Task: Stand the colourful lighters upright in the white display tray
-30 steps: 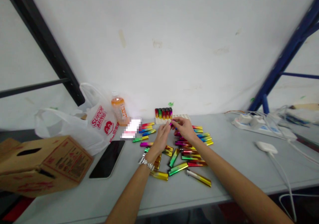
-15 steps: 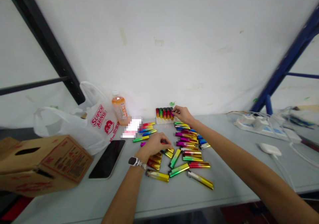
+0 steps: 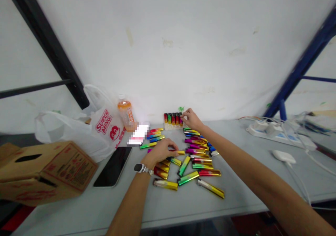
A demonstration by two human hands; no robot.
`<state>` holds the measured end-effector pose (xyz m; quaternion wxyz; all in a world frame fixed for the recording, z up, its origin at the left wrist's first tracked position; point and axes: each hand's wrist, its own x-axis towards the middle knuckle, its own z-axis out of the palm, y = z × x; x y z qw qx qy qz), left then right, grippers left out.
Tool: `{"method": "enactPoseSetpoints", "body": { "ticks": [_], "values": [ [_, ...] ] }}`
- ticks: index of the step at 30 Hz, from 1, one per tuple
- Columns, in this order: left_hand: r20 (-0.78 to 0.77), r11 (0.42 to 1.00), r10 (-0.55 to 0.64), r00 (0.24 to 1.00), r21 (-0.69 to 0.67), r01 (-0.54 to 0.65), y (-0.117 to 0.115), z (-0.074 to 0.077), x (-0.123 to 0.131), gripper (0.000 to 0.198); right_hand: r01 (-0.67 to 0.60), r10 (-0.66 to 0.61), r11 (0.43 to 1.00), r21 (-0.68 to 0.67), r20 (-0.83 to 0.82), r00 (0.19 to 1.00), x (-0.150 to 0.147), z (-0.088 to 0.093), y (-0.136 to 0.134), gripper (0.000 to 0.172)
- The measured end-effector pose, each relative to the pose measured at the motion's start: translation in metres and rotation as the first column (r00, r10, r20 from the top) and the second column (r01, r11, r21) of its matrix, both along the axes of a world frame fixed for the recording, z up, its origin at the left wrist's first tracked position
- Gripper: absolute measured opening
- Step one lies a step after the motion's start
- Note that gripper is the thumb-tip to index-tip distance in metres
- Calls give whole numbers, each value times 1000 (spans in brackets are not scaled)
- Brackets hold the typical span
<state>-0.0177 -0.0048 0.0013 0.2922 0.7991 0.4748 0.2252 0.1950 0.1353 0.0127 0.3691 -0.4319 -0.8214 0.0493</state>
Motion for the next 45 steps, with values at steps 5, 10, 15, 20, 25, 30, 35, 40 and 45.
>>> {"method": "enactPoseSetpoints", "body": {
  "ticks": [5, 10, 15, 20, 25, 30, 35, 40, 45],
  "values": [
    [53, 992, 81, 995, 92, -86, 9, -16, 5, 19, 78, -77, 997, 1, 87, 993, 5, -4, -17, 34],
    [253, 972, 78, 964, 195, -130, 9, -10, 12, 22, 33, -34, 999, -32, -53, 998, -2, -3, -53, 40],
    [502, 939, 146, 853, 202, -280, 11, -5, 24, 26, -108, 90, 988, -106, -155, 984, -18, -8, -96, 29],
    [687, 901, 195, 700, 156, -405, 12, -6, 37, 34, -120, 108, 987, -110, -108, 988, -25, -14, -112, 29],
    [794, 958, 90, 601, 95, -269, 2, -5, 50, 35, -98, 59, 987, -130, -273, 960, -20, -13, -114, 27],
    [749, 959, 193, 634, -7, -284, -3, -5, 54, 41, -91, 24, 978, -185, -335, 942, -18, -15, -115, 31],
    [602, 850, 366, 710, 96, -519, -2, 0, 53, 48, -63, -13, 975, -214, -334, 943, -19, -16, -115, 32],
    [559, 832, 401, 725, 109, -545, -5, 6, 55, 45, -74, -14, 971, -226, -367, 930, -18, -16, -116, 34],
    [587, 878, 344, 733, 75, -473, -10, 8, 54, 53, -88, -5, 970, -226, -381, 924, -18, -15, -117, 38]
  ]
}}
